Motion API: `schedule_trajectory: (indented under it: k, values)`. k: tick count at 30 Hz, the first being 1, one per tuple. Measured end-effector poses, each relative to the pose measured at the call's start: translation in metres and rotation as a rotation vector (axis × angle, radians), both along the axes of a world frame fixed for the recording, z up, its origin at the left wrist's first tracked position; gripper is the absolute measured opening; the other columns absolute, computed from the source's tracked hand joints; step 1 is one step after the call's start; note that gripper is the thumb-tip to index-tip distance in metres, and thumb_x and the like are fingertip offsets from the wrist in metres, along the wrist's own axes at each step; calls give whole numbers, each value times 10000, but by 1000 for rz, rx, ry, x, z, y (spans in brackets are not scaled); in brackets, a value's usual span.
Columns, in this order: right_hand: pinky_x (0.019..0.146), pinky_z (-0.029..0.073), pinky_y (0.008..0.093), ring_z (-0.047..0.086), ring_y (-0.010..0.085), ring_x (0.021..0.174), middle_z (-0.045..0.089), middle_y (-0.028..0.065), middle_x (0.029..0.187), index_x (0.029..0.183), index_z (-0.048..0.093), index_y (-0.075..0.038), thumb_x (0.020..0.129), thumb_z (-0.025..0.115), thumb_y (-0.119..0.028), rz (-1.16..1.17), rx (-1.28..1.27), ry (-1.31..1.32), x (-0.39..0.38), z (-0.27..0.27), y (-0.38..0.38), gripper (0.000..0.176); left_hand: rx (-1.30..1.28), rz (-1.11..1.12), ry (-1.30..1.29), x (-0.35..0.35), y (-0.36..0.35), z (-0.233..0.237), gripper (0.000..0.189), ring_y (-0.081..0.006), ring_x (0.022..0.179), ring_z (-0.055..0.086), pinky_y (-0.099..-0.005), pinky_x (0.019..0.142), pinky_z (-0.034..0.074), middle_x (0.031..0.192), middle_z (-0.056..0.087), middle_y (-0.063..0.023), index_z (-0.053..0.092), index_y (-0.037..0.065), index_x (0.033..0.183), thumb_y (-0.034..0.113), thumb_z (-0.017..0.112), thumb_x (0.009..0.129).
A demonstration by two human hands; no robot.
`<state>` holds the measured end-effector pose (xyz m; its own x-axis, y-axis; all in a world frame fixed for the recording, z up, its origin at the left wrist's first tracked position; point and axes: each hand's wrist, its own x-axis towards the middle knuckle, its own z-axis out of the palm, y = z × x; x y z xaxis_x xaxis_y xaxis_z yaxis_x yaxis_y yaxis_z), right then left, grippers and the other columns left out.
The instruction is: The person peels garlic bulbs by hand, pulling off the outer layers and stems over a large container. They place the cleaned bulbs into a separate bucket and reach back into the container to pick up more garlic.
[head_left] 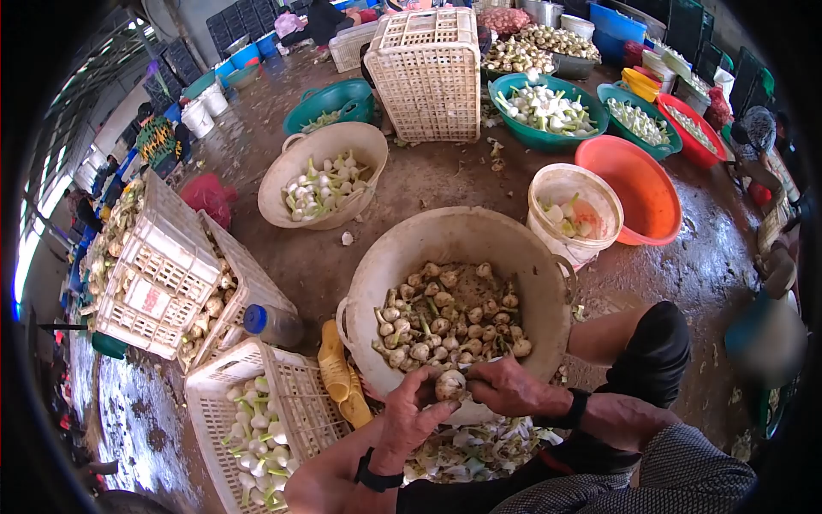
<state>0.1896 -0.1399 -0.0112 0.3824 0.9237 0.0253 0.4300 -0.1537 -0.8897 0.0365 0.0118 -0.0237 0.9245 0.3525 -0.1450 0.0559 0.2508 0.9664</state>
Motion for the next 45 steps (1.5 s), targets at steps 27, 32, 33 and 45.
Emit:
schedule_trajectory:
  k: [27, 32, 33, 45]
  values:
    - [595, 474, 352, 596, 199, 639, 602, 128, 709, 886, 605, 19, 833, 563, -61, 25, 17, 73, 7, -5, -7, 105, -327, -34, 7, 1, 1, 10, 498, -150, 1044, 584, -288, 909, 472, 1160, 613, -100, 473, -43, 1284, 68, 662, 837]
    - [593, 469, 415, 602, 306, 614, 570, 195, 686, 882, 586, 8, 820, 564, -112, 22, 47, 113, 5, -2, -8, 137, -240, -38, 43, 2, 1, 8, 529, -157, 1062, 581, -296, 922, 467, 1168, 609, -102, 461, -51, 1296, 94, 675, 834]
    - [593, 469, 415, 602, 306, 614, 570, 195, 686, 882, 586, 8, 820, 564, -112, 23, 47, 112, 4, -2, -7, 137, -215, -26, 43, 2, 0, 8, 545, -159, 1067, 580, -297, 927, 465, 1168, 610, -102, 456, -55, 1301, 102, 683, 831]
    - [583, 462, 437, 592, 377, 623, 564, 219, 678, 845, 574, 23, 814, 558, -92, 34, 117, 37, 1, 5, -4, 120, -321, 6, -21, 2, -2, 12, 464, -151, 1045, 592, -291, 920, 475, 1131, 627, -97, 498, -49, 1270, 23, 644, 836]
